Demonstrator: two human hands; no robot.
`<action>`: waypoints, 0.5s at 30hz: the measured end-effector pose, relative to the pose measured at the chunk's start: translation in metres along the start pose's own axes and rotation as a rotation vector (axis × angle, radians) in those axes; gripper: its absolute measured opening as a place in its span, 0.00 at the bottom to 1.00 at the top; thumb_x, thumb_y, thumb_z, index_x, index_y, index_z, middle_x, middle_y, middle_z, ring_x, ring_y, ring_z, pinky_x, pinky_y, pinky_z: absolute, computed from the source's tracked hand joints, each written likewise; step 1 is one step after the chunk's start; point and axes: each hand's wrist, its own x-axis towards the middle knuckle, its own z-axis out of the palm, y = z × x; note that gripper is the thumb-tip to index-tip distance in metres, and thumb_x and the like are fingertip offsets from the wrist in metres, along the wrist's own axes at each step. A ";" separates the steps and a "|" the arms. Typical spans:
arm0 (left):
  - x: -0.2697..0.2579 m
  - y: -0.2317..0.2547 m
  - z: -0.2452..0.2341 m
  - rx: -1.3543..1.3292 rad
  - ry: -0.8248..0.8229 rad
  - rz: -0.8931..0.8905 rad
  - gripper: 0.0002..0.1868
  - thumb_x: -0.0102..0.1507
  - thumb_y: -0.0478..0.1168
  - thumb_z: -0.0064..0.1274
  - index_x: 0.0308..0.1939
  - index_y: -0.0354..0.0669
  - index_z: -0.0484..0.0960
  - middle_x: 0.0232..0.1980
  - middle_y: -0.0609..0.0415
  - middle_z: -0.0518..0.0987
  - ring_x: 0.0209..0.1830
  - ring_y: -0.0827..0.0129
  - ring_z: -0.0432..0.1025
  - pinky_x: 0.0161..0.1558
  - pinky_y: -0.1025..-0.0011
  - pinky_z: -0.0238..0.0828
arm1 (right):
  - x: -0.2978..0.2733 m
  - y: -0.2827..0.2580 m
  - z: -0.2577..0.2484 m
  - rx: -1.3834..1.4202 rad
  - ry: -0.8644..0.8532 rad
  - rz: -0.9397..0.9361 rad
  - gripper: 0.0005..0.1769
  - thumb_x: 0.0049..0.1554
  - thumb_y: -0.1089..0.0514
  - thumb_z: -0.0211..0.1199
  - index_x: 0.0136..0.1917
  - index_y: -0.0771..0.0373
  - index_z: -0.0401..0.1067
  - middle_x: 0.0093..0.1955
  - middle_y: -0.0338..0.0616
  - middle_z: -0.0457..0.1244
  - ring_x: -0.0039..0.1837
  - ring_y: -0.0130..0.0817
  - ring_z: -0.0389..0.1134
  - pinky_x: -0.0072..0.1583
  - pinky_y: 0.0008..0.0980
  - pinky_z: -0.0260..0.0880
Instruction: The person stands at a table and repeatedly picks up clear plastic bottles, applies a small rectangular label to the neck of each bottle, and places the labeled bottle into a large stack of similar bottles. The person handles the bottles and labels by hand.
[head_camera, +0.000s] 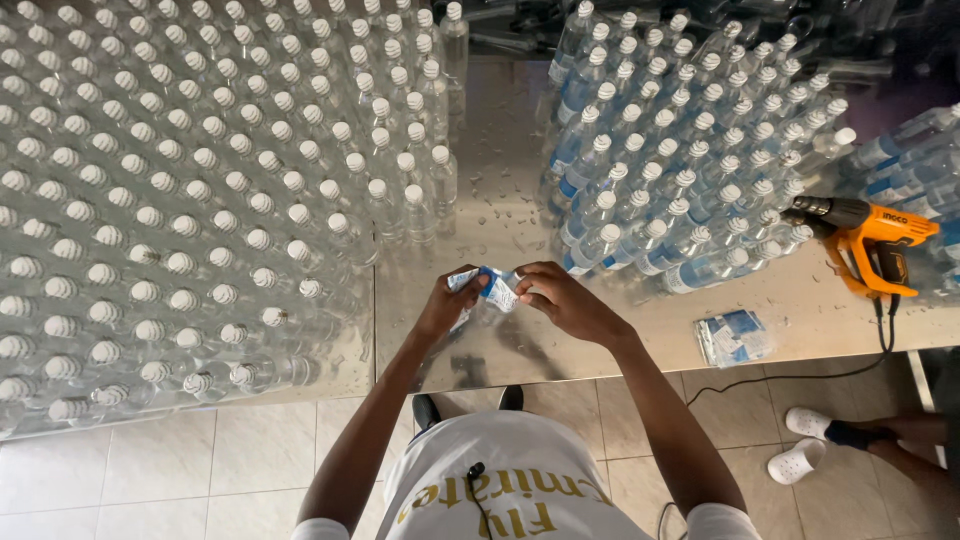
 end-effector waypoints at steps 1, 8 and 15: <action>-0.001 0.001 -0.001 -0.001 0.000 -0.004 0.10 0.73 0.42 0.61 0.39 0.43 0.87 0.20 0.60 0.69 0.24 0.80 0.60 0.32 0.77 0.61 | 0.001 0.005 0.001 0.003 -0.001 0.003 0.06 0.72 0.56 0.57 0.56 0.60 0.72 0.71 0.49 0.65 0.83 0.53 0.60 0.77 0.57 0.63; -0.005 0.033 0.001 0.149 -0.060 -0.045 0.08 0.70 0.44 0.65 0.48 0.46 0.90 0.27 0.58 0.77 0.32 0.78 0.66 0.42 0.73 0.66 | -0.005 -0.008 0.001 -0.172 -0.053 -0.046 0.04 0.70 0.57 0.60 0.56 0.58 0.74 0.74 0.48 0.65 0.81 0.53 0.62 0.76 0.55 0.67; -0.001 -0.002 -0.025 0.219 0.029 0.041 0.10 0.72 0.45 0.64 0.54 0.49 0.92 0.49 0.50 0.90 0.53 0.70 0.77 0.63 0.62 0.71 | -0.004 0.012 0.026 -0.317 0.033 -0.149 0.09 0.73 0.50 0.56 0.62 0.52 0.73 0.76 0.45 0.63 0.80 0.46 0.63 0.72 0.48 0.70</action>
